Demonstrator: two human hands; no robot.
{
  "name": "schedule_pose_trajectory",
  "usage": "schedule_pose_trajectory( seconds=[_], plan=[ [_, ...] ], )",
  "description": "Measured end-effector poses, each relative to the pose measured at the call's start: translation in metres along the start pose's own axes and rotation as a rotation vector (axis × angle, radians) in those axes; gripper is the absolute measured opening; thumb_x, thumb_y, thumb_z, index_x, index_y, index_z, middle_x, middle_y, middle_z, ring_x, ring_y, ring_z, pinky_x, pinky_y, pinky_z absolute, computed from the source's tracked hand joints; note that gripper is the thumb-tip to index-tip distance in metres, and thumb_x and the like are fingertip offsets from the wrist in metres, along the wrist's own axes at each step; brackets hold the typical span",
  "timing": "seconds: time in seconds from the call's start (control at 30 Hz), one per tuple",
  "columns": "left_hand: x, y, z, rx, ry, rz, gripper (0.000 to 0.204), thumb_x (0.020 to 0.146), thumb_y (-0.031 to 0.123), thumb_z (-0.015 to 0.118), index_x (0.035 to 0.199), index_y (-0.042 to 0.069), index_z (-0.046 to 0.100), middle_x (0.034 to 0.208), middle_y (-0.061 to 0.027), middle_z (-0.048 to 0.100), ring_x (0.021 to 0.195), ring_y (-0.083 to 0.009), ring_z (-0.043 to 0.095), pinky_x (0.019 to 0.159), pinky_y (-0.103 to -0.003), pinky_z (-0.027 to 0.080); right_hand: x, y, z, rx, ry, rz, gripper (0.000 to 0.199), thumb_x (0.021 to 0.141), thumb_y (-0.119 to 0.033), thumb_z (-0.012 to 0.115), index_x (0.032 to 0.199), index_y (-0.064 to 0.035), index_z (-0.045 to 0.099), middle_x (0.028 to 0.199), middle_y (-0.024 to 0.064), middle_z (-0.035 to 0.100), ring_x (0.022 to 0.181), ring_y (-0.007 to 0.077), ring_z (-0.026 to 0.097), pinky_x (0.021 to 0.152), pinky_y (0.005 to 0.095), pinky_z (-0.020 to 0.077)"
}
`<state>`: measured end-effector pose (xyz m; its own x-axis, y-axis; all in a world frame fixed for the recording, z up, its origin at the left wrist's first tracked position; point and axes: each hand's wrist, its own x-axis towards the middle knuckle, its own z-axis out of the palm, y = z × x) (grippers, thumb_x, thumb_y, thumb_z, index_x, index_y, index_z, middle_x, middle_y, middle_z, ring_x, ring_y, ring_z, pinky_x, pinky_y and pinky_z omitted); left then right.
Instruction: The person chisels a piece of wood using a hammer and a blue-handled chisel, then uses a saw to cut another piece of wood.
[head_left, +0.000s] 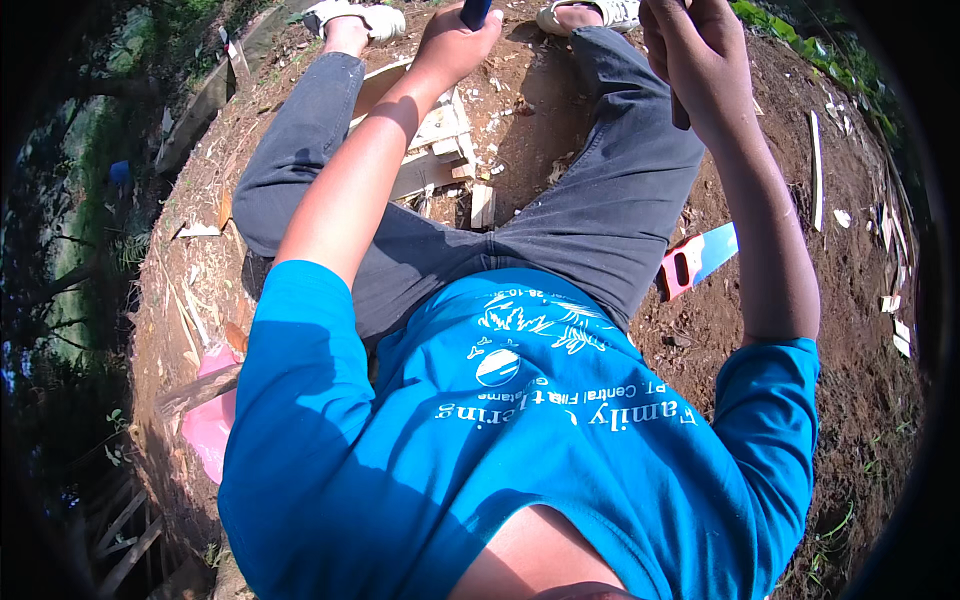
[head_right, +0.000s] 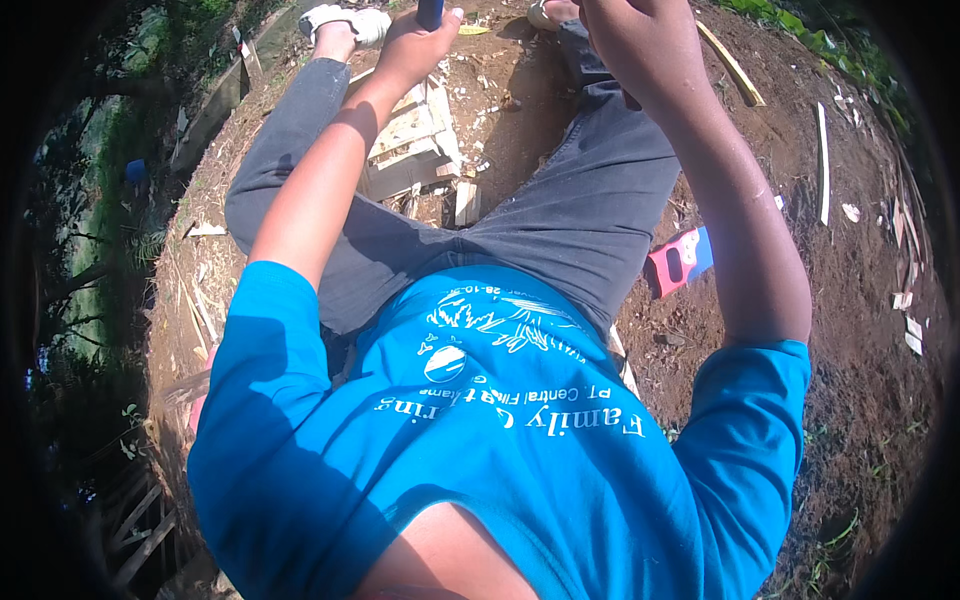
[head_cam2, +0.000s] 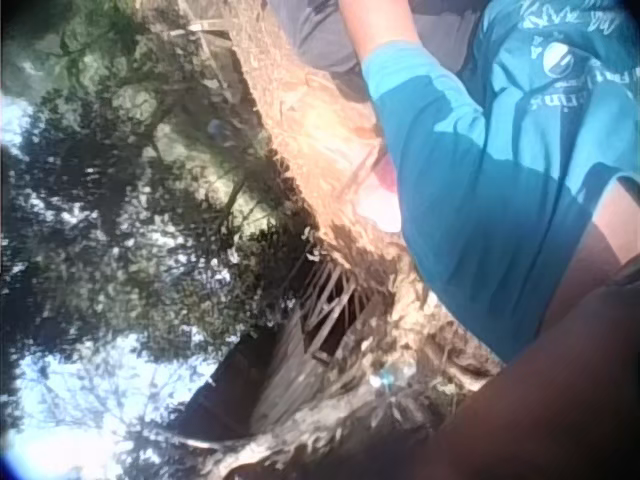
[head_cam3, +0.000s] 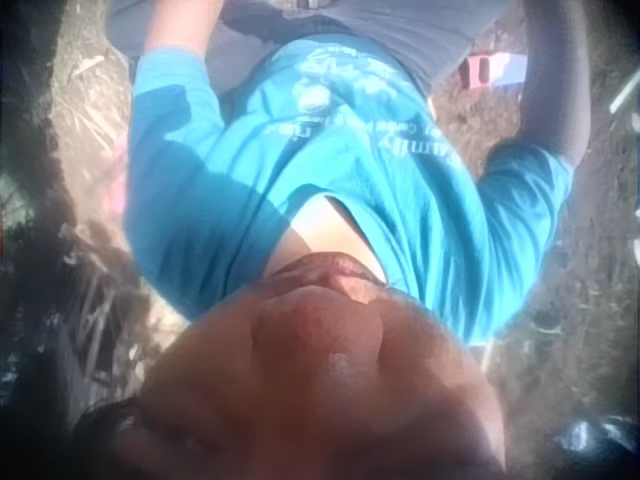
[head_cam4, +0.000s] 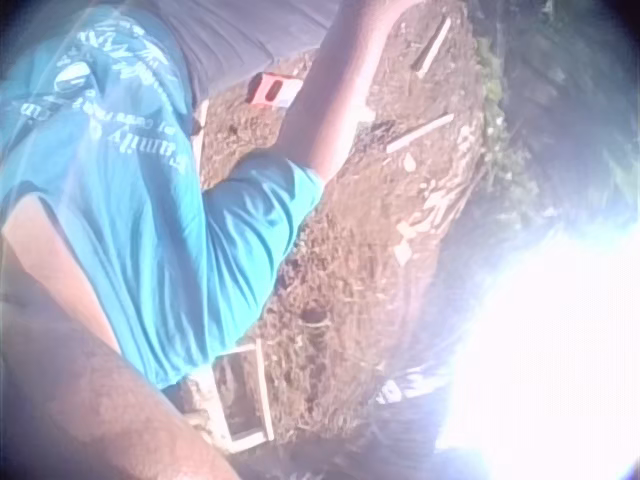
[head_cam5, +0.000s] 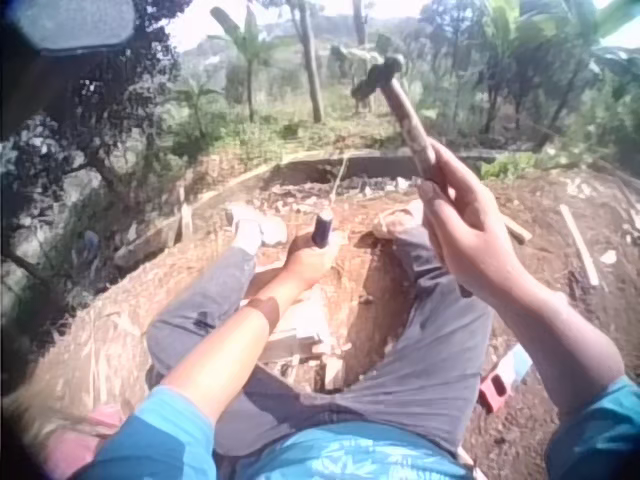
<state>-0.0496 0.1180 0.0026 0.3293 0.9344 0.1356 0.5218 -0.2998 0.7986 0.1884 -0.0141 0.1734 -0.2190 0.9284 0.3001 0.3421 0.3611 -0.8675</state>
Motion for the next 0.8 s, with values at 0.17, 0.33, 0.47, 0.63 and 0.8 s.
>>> schedule_pose_trajectory(
  seconds=[0.17,0.33,0.47,0.63,0.8],
  plan=[
    [0.004,0.004,0.008,-0.059,0.043,-0.112,0.032,0.094,0.035,0.072,0.084,0.004,0.069,0.069,-0.0074,0.064,0.065,-0.0183,0.060,0.064,-0.041,0.048,-0.001,0.005,0.005,-0.017,0.009,0.292,0.044,0.107,-0.007,0.050,0.150,-0.0054,0.048,0.080,-0.0036,0.055,0.061,0.0017,0.047,0.053,0.0173,0.0361],
    [0.009,0.001,0.011,-0.077,0.097,-0.051,0.030,0.093,0.031,0.073,0.085,0.002,0.070,0.071,-0.0077,0.067,0.068,-0.0183,0.062,0.065,-0.041,0.048,-0.014,0.029,0.005,-0.101,-0.016,0.274,0.046,0.106,-0.008,0.052,0.151,-0.0046,0.047,0.085,-0.0024,0.057,0.066,0.0028,0.050,0.056,0.0190,0.0388],
    [0.008,0.004,0.008,-0.146,0.053,-0.139,0.027,0.093,0.030,0.074,0.090,0.004,0.073,0.073,-0.0081,0.068,0.069,-0.0171,0.062,0.066,-0.039,0.050,-0.009,0.033,-0.007,0.172,-0.018,0.157,0.044,0.105,-0.012,0.055,0.148,-0.0034,0.051,0.101,0.0063,0.067,0.088,0.0135,0.062,0.077,0.0280,0.0499],
    [0.016,0.009,0.010,-0.077,0.011,-0.157,0.031,0.092,0.035,0.076,0.091,0.004,0.073,0.078,-0.0092,0.072,0.074,-0.0183,0.066,0.071,-0.039,0.051,-0.017,0.042,-0.009,-0.131,-0.081,0.132,0.044,0.106,-0.017,0.055,0.149,-0.0081,0.049,0.079,-0.0030,0.054,0.061,0.0040,0.047,0.052,0.0221,0.0374],
    [0.018,0.005,0.015,-0.105,-0.002,-0.093,0.023,0.093,0.027,0.072,0.087,0.004,0.071,0.075,-0.0095,0.069,0.071,-0.0192,0.064,0.068,-0.040,0.050,-0.032,0.019,-0.007,0.390,0.269,0.508,0.034,0.107,-0.023,0.057,0.138,-0.0105,0.053,0.068,-0.0085,0.044,0.050,0.0022,0.038,0.042,0.0207,0.0294]
  ],
)
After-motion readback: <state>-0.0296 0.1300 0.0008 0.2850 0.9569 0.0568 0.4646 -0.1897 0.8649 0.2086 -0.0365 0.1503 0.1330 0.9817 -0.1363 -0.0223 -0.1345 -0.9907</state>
